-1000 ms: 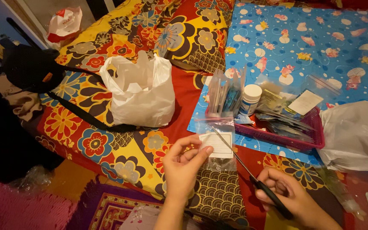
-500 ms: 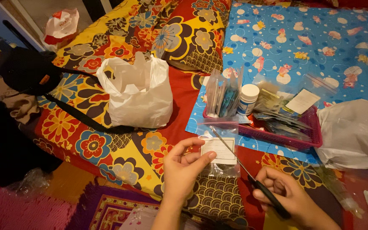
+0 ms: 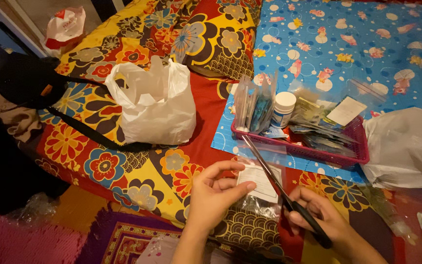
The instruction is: The person organizes medications by placing blister packs and small items into plastic zip-bags, then cuts the top of one bag with scissors and places organized packs into a storage bin.
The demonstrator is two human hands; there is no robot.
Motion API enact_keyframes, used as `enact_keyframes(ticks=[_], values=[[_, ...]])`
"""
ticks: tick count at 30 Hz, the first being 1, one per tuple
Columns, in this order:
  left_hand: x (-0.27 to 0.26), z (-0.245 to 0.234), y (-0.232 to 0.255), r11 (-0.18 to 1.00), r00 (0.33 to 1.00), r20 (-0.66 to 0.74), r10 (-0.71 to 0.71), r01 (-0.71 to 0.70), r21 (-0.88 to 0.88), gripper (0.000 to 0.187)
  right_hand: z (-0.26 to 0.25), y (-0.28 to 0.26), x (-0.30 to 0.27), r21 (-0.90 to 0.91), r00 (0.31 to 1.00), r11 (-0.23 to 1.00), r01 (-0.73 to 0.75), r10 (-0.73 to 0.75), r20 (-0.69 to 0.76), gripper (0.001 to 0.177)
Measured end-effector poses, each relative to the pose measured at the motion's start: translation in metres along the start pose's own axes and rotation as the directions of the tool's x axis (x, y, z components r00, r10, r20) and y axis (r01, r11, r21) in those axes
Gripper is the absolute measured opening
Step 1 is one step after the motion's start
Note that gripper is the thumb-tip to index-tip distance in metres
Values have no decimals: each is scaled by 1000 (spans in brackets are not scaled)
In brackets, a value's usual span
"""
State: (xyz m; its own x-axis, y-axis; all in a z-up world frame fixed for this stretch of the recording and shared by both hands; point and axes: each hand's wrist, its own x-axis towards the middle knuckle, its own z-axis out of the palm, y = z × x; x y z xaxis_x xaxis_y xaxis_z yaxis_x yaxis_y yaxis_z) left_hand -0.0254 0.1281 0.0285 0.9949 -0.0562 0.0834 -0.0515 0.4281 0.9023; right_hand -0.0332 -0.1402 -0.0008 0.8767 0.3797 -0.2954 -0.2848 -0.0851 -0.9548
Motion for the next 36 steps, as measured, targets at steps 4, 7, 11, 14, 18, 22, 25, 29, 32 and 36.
enact_keyframes(ticks=[4,7,11,14,18,22,25,29,32,36], values=[[-1,0,-4,999,999,36,-40,40,24,40,2,5,2,72,999,996,50,-52,17,27],[-2,-1,-1,1000,998,55,-15,15,-12,39,-1,6,0,-8,999,1000,-17,17,-35,29],[-4,-1,7,998,998,37,-46,44,49,42,-3,12,2,26,999,999,41,-41,-4,31],[-6,1,14,993,992,73,-103,99,62,43,-4,11,3,112,991,989,99,-109,83,31],[-7,2,16,989,987,90,-130,123,84,44,-1,9,1,122,996,989,80,-83,25,32],[-9,0,17,990,989,88,-118,110,91,45,-2,9,0,150,998,987,60,-62,13,33],[-10,-1,18,994,987,120,-105,98,57,45,-1,7,-1,97,999,995,34,-33,-12,32],[-10,0,20,992,983,146,-110,100,74,47,3,4,-4,143,983,978,153,-165,75,28],[-11,2,22,993,979,173,-110,100,65,49,5,7,-2,133,991,984,119,-126,39,30],[-11,1,22,995,972,214,-98,95,28,53,2,8,1,55,999,998,28,-26,-45,33]])
